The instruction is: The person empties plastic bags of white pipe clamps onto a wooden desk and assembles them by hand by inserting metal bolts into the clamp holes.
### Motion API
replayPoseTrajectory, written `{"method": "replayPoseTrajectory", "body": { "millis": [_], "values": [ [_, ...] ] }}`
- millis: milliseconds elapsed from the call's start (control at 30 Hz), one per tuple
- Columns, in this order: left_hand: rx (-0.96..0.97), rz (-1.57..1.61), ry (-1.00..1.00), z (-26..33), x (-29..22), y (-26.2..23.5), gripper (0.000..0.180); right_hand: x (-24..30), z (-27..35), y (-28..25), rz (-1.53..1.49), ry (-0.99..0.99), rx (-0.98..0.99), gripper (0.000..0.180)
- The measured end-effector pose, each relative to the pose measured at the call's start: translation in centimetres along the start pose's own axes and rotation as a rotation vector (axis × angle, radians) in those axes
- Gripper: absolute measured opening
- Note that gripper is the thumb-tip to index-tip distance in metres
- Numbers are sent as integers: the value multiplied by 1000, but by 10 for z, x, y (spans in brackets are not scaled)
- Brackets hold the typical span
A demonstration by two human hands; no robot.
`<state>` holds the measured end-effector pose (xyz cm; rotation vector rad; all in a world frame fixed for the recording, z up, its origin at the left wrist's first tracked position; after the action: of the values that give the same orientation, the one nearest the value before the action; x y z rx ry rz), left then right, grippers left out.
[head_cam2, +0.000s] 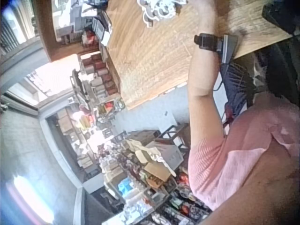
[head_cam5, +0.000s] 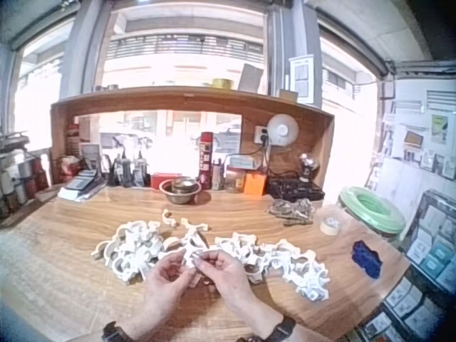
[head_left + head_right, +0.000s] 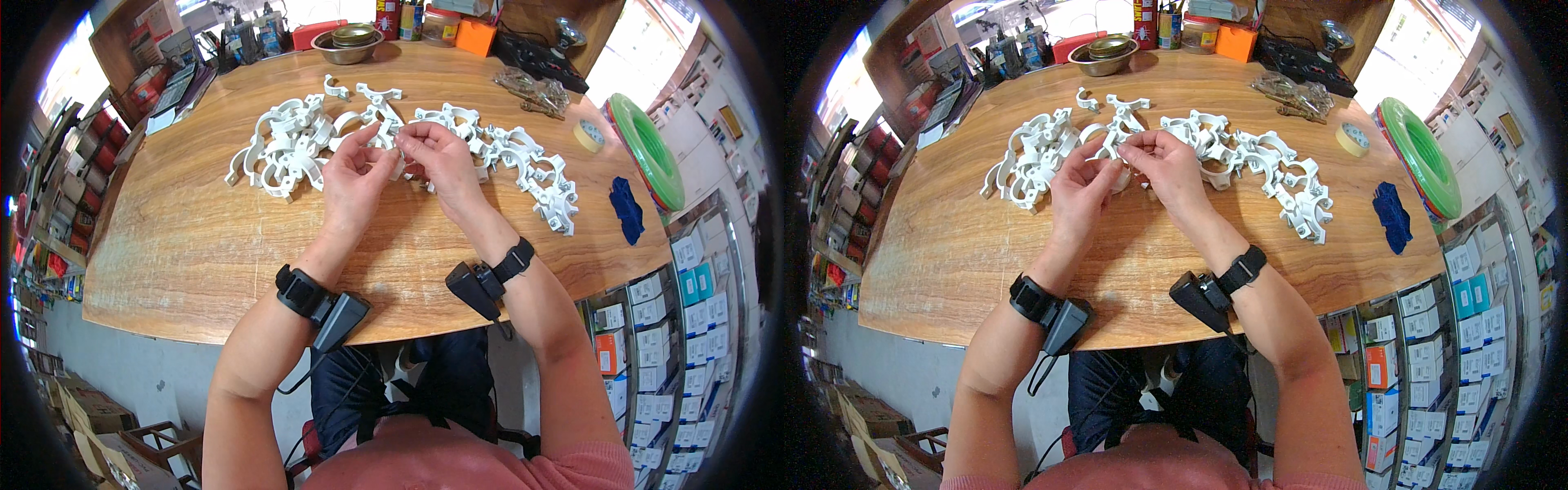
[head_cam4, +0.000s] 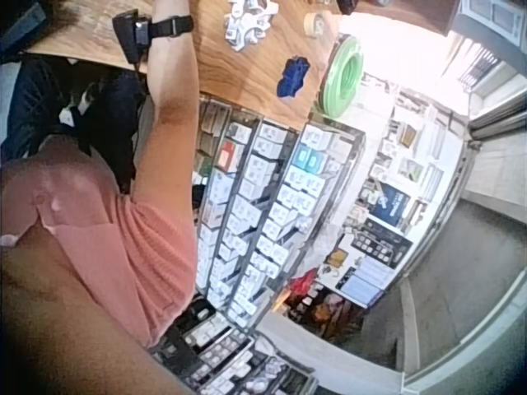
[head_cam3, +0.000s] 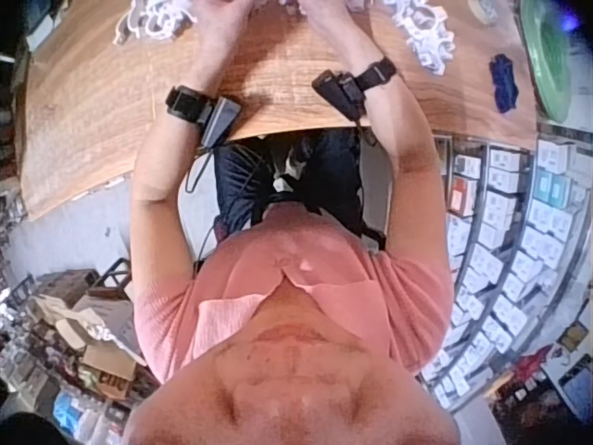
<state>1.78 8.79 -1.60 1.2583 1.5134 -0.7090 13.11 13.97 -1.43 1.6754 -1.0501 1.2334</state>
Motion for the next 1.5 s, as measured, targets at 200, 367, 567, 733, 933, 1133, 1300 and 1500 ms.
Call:
{"method": "replayPoseTrajectory", "body": {
  "millis": [200, 367, 567, 733, 933, 1133, 1300, 1500],
  "values": [
    [4, -8, 17, 0, -2, 0, 40, -11, 1, -1, -148, 167, -14, 27],
    [6, -6, 7, 0, -1, 2, 40, -4, 0, -1, 10, 18, 7, 31],
    [-10, -4, 6, 0, -1, -1, 40, -11, 0, -2, -189, 158, -49, 22],
    [-9, -22, -9, 0, -1, 0, 40, -11, 0, -2, -43, 88, -1, 26],
    [-14, -45, 12, 0, 0, -1, 40, -8, 1, -2, -72, 119, -26, 32],
    [-12, -51, 12, -1, 0, 0, 40, -13, 2, -1, -85, 161, -3, 34],
    [-16, -33, 8, -1, 2, -2, 40, -7, 3, 1, -37, 98, -6, 26],
    [-19, -38, 2, -1, 1, -1, 40, -6, 0, 0, -24, 66, -7, 21]
  ]
}}
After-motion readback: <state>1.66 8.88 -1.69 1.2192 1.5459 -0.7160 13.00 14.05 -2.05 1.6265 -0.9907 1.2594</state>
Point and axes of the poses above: each hand's wrist, its own z-axis away from the middle knuckle, its own y-axis out of the palm, x = y × z, the point moved 8 cm from there along -z, towards the middle knuckle, and after that the axes turned 2 degrees about -x, right-handed, at the moved point
